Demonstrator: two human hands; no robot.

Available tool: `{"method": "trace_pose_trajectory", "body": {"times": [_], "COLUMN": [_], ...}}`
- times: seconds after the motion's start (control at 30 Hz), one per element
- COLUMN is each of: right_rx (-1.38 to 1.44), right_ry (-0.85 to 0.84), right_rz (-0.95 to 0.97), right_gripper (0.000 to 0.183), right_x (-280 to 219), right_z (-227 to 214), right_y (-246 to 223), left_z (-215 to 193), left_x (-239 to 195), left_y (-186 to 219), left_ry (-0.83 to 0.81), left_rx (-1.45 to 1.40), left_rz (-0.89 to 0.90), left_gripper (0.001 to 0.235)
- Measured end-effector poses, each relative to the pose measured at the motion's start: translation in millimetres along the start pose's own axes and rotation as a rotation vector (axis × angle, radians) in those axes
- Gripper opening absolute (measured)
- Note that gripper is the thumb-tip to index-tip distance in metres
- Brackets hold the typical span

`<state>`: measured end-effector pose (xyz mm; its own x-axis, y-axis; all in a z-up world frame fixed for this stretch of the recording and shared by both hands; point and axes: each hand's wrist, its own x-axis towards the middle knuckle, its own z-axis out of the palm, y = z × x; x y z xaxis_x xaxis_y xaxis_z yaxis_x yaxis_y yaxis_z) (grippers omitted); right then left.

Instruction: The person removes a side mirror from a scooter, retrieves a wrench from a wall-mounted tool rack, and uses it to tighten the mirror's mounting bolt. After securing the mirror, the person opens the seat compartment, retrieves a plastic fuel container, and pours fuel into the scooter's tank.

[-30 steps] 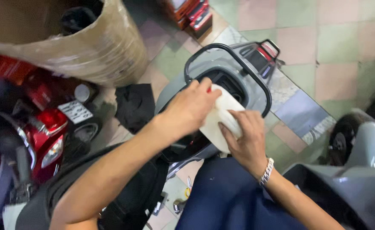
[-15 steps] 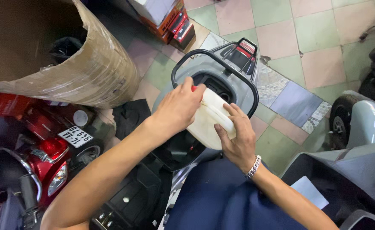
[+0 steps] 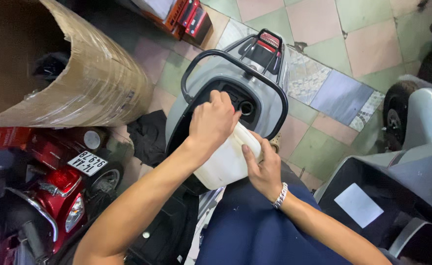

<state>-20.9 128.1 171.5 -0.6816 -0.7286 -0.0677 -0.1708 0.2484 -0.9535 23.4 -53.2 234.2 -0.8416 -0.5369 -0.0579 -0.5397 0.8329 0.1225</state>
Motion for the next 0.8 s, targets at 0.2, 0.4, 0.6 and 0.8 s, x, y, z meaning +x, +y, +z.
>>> {"method": "trace_pose_trajectory", "body": {"times": [0.2,0.4,0.6,0.8], "right_rx": [-0.007,-0.015,-0.049,0.002], "right_ry": [0.007,-0.003,-0.019,-0.048], "right_rz": [-0.092,-0.056,-0.011,-0.054], "right_gripper": [0.034,0.034,0.030,0.033], "right_x": [3,12,20,16], "right_z": [13,24,29,29], "right_y": [32,57,67,78], "left_z": [52,81,98,87], "left_x": [32,35,58,58], "left_y": [12,-16,-14,-67], "left_ry": [-0.060,-0.111,-0.127,0.001], "left_rx": [0.349,0.112,0.269,-0.318], "left_rz": [-0.090,0.115,-0.054,-0.339], "left_gripper": [0.018,0.013,0.028,0.056]}}
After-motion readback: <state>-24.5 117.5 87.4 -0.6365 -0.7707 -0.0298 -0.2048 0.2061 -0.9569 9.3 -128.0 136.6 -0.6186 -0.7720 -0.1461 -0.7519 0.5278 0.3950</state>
